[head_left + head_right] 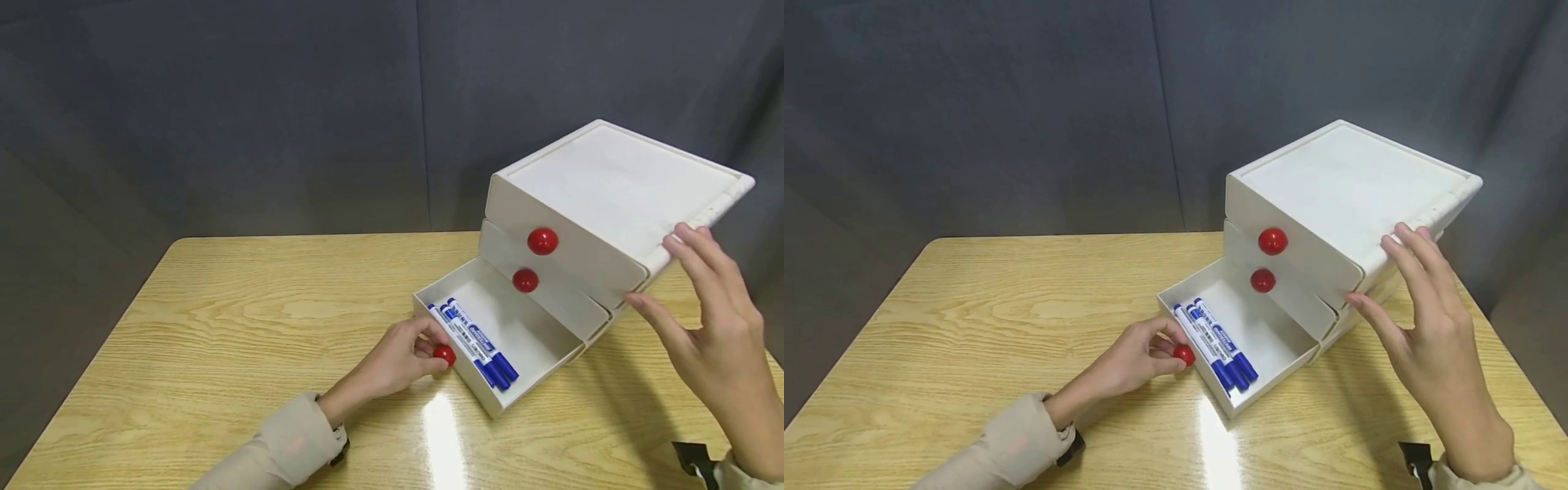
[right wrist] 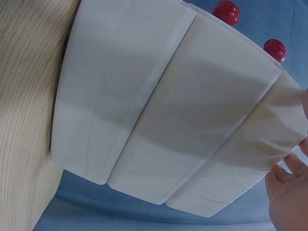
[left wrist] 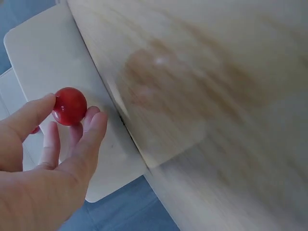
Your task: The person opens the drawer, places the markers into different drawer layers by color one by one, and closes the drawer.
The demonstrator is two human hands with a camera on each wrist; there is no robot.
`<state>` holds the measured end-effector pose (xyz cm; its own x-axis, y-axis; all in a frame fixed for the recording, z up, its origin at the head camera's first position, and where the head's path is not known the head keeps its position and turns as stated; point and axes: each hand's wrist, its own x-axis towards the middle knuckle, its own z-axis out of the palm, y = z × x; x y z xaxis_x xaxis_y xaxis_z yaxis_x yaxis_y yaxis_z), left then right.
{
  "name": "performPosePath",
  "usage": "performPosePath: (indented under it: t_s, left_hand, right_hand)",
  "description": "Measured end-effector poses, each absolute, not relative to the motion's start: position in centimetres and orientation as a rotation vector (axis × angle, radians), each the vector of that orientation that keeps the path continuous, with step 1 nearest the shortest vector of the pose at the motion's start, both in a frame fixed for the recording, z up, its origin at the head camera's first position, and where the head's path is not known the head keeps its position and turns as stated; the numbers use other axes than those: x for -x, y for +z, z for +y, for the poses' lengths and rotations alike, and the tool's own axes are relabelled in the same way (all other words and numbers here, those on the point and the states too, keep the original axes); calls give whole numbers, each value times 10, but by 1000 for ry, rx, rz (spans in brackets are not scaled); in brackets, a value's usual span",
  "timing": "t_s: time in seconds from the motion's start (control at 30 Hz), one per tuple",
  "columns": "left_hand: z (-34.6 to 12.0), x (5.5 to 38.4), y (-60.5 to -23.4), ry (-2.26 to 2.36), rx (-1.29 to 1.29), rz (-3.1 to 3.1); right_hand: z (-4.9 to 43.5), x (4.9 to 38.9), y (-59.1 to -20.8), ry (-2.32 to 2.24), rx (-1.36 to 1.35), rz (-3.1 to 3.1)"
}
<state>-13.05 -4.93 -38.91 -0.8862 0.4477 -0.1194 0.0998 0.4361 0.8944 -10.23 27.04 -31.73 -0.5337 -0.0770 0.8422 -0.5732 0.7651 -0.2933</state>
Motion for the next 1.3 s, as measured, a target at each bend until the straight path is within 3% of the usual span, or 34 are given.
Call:
performPosePath:
  t_s: [1.3]
  left_hand:
    - [17, 170, -383, 1268, -643, 2521]
  right_hand:
    - [272, 104, -318, 675, -495, -2051]
